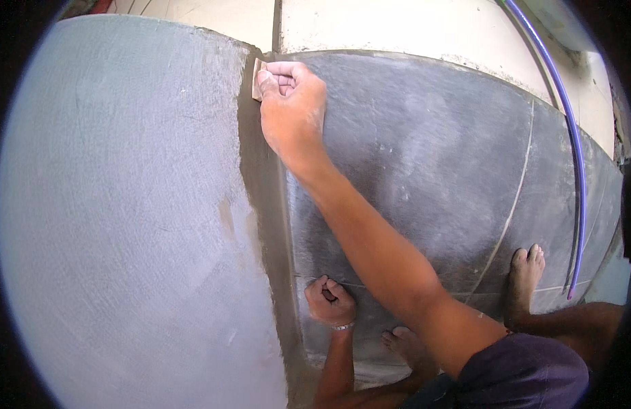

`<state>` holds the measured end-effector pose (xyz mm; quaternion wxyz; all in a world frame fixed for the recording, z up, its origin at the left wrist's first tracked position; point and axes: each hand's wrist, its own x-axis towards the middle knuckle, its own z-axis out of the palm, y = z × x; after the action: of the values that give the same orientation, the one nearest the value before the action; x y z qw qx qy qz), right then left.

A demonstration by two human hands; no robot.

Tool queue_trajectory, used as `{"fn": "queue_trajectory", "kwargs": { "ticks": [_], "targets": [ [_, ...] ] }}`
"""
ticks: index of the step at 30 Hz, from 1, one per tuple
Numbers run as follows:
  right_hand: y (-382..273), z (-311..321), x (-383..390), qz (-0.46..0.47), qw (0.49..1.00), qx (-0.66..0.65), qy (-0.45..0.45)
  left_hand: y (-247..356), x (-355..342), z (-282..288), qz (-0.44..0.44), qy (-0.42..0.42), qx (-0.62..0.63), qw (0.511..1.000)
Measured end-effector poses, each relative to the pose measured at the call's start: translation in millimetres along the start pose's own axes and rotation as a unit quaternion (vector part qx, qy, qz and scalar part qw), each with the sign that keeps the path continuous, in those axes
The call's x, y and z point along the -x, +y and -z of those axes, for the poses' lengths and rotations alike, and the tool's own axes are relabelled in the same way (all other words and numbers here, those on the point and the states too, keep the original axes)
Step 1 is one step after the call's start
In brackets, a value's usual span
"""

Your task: The person sweeps a tiled floor area with a broom, then kneels to apply grout into the gaps between tiles using a small folded piece of cardboard. The person repeatedly rubs the cardboard along the grout lines to smooth and fill them.

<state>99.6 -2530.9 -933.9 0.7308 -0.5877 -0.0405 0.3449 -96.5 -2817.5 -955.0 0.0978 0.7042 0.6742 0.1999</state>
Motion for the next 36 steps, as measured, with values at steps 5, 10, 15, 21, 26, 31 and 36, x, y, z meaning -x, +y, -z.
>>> {"fn": "queue_trajectory", "kwargs": {
  "ticks": [5, 10, 15, 21, 26, 31, 36],
  "targets": [
    [8, -2, -5, 0.035, 0.996, 0.081, -0.006, 3, -1, 0, -0.002, 0.007, -0.033, 0.999],
    [20, -10, -14, 0.099, 0.987, 0.119, 0.03, 3, -2, -9, -0.009, 0.022, -0.029, 0.999],
    [-2, 16, 53, 0.04, 0.995, 0.064, -0.072, -4, -2, -5, -0.045, 0.004, -0.042, 0.998],
    [-1, 12, 35, 0.106, 0.987, 0.115, -0.041, -6, 0, -9, -0.02, 0.005, -0.04, 0.999],
    [-5, 26, 52, 0.15, 0.969, 0.176, -0.083, -6, 0, -10, -0.013, 0.023, -0.019, 0.999],
    [13, 40, 85, 0.145, 0.972, 0.166, -0.075, -3, -1, -7, -0.026, 0.005, -0.049, 0.998],
    [19, 9, -10, 0.234, 0.95, 0.209, -0.006, 2, -5, -10, -0.028, 0.039, -0.013, 0.999]
  ]
}}
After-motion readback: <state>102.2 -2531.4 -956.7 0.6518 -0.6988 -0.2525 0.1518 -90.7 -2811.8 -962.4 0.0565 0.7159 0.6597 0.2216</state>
